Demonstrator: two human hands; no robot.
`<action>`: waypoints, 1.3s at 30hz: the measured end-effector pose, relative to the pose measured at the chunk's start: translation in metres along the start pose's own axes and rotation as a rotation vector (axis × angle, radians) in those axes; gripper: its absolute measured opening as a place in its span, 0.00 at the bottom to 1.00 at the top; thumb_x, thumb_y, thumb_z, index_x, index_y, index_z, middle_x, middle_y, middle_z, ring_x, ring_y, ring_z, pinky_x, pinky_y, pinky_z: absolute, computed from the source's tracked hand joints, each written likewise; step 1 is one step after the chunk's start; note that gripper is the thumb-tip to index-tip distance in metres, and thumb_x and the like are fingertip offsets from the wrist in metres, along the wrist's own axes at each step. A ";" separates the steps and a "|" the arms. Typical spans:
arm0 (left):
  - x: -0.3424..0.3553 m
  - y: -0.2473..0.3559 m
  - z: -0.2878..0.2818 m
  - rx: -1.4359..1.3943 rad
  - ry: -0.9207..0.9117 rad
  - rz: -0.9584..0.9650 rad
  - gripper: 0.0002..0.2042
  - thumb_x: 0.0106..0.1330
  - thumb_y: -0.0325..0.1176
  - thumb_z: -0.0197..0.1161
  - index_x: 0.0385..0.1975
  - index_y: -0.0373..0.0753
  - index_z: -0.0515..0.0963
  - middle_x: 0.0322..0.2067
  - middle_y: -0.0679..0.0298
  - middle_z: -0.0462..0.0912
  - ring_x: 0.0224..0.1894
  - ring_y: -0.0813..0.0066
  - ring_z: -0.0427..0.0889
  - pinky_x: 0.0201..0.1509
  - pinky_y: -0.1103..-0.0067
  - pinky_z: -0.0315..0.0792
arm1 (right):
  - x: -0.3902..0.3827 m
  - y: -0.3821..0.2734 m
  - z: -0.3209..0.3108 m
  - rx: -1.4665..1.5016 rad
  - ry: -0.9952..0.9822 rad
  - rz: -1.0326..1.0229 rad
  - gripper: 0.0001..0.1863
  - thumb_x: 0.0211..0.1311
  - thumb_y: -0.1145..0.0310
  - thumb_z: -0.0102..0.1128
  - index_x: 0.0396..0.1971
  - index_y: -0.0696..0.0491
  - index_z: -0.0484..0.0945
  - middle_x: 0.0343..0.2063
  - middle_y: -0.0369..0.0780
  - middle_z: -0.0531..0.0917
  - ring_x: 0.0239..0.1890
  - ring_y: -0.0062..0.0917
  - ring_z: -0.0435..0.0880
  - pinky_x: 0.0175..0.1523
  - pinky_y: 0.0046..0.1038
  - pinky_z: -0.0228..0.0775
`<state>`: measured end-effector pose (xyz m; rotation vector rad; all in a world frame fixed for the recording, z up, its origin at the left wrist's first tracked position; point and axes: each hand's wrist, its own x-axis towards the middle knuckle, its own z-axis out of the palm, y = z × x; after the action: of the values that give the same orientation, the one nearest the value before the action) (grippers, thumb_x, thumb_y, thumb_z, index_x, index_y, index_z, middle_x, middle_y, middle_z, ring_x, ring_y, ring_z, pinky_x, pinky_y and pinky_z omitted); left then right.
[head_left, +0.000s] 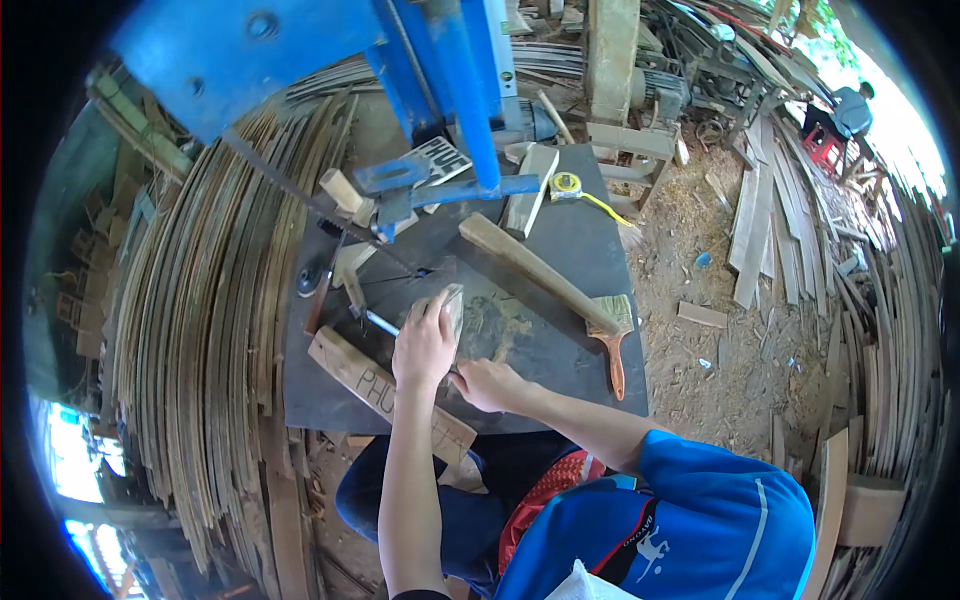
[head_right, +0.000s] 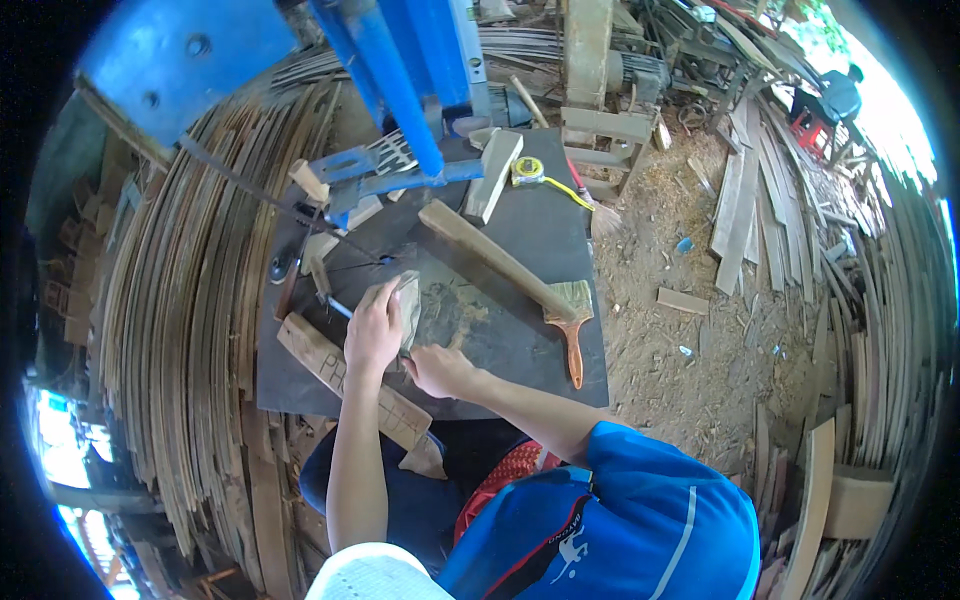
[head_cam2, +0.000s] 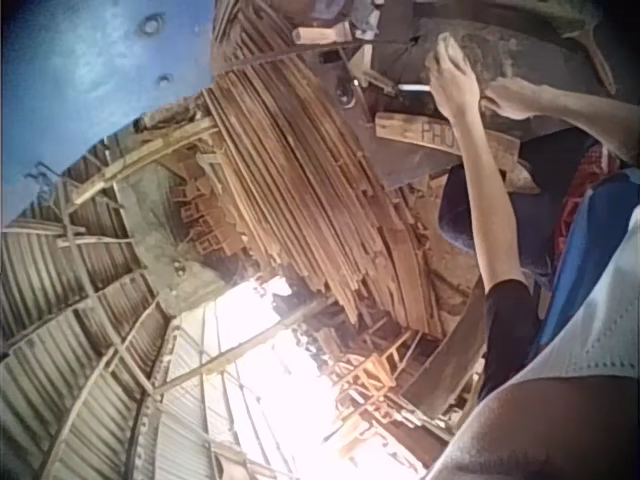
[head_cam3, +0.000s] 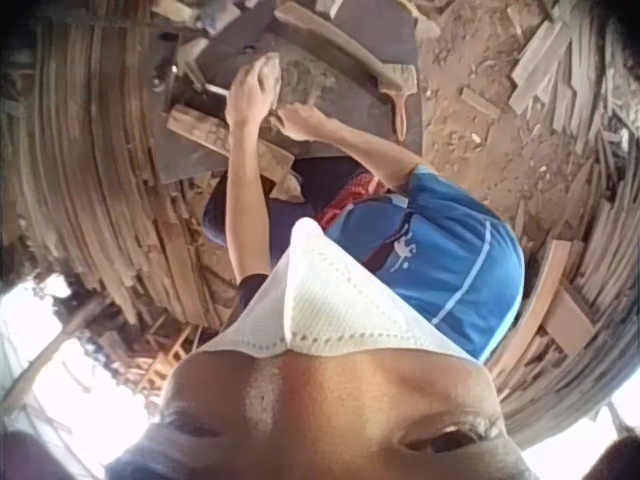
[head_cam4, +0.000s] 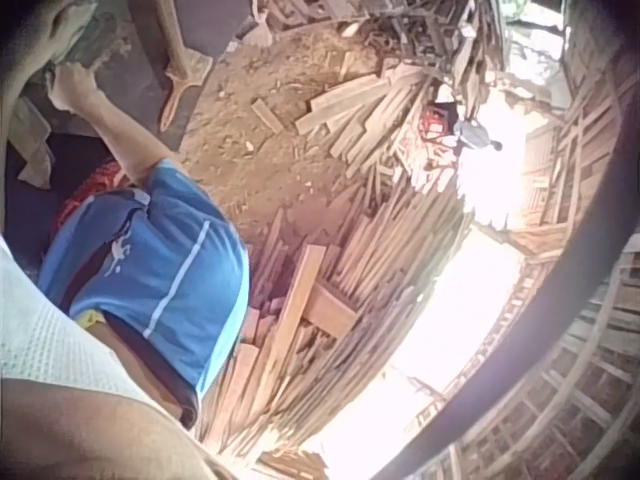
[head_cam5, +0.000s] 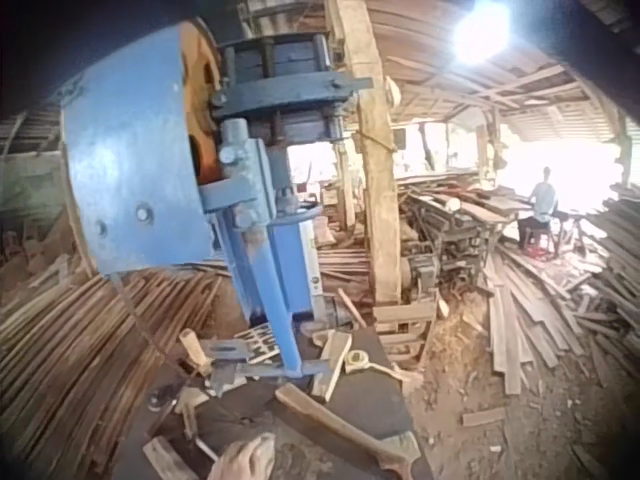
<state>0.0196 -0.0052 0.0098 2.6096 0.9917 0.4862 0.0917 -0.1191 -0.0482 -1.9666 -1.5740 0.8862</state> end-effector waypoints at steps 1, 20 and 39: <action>0.005 0.002 0.000 0.003 0.010 0.009 0.17 0.72 0.36 0.50 0.58 0.42 0.73 0.50 0.49 0.79 0.50 0.48 0.80 0.53 0.61 0.75 | 0.002 0.001 -0.007 0.004 -0.006 0.004 0.22 0.73 0.56 0.47 0.32 0.61 0.80 0.30 0.56 0.85 0.36 0.53 0.85 0.41 0.51 0.78; 0.009 0.007 -0.007 -0.076 -0.020 -0.107 0.16 0.76 0.37 0.49 0.54 0.34 0.76 0.47 0.44 0.83 0.51 0.44 0.81 0.54 0.62 0.73 | 0.003 0.011 -0.003 0.151 -0.048 -0.064 0.19 0.71 0.59 0.50 0.32 0.60 0.82 0.28 0.52 0.86 0.33 0.47 0.88 0.37 0.46 0.80; 0.010 -0.004 -0.001 0.116 0.049 -0.005 0.13 0.71 0.34 0.59 0.52 0.40 0.79 0.46 0.48 0.83 0.50 0.48 0.82 0.54 0.65 0.74 | -0.029 0.021 -0.016 0.095 -0.064 -0.025 0.22 0.74 0.58 0.46 0.29 0.61 0.80 0.24 0.53 0.84 0.30 0.47 0.87 0.35 0.46 0.80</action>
<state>0.0237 0.0042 0.0110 2.7083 1.0726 0.5083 0.1132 -0.1513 -0.0468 -1.8663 -1.5581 1.0043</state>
